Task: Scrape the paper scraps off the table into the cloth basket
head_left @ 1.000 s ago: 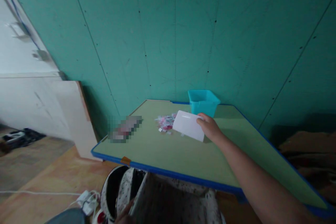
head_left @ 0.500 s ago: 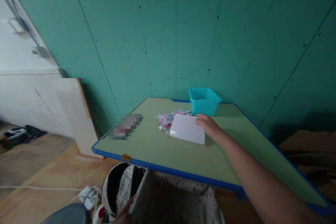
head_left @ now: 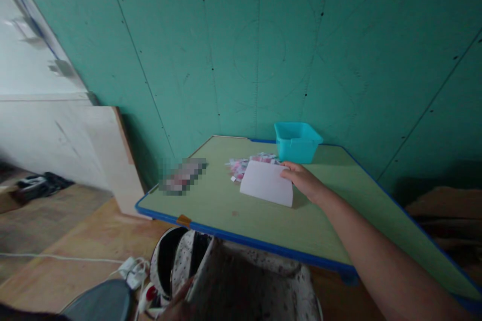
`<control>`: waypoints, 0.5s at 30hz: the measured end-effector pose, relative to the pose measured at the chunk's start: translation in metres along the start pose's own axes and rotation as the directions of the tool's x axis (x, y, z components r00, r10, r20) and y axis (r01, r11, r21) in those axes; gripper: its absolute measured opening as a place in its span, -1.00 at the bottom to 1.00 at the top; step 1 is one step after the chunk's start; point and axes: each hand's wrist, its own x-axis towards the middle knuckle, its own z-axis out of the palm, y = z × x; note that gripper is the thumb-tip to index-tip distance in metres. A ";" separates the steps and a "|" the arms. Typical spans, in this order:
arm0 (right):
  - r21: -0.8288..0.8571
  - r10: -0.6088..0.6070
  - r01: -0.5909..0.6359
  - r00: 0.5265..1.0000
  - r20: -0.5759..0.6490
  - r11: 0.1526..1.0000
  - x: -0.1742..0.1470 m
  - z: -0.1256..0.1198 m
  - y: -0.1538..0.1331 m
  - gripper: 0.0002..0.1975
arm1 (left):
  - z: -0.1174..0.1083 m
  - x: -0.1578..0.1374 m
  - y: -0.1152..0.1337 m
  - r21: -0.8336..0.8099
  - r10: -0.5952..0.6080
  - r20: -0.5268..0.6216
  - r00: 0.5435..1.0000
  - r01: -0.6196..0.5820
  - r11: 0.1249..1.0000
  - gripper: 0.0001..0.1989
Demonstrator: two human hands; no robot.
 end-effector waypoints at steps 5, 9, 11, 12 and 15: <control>-0.021 -0.014 0.020 0.974 0.227 1.000 -0.003 0.019 0.010 -0.71 | -0.002 0.010 -0.001 0.051 -0.065 -0.068 0.996 0.069 0.996 -0.58; 0.014 -0.052 0.050 0.935 0.352 0.999 -0.008 0.027 0.010 -0.71 | -0.003 0.002 0.015 0.015 -0.093 -0.077 0.993 0.094 0.995 -0.60; 0.012 -0.059 0.059 0.920 0.388 0.998 -0.011 0.027 0.007 -0.73 | -0.005 -0.002 0.025 -0.007 -0.088 -0.074 0.993 0.088 0.996 -0.63; 0.000 -0.060 0.065 0.917 0.395 0.998 -0.012 0.026 0.005 -0.75 | -0.005 -0.004 0.030 -0.014 -0.086 -0.071 0.994 0.085 0.996 -0.65; -0.046 -0.053 0.077 0.915 0.399 0.996 -0.015 0.025 0.001 -0.77 | -0.006 -0.008 0.038 -0.029 -0.081 -0.066 0.994 0.080 0.996 -0.67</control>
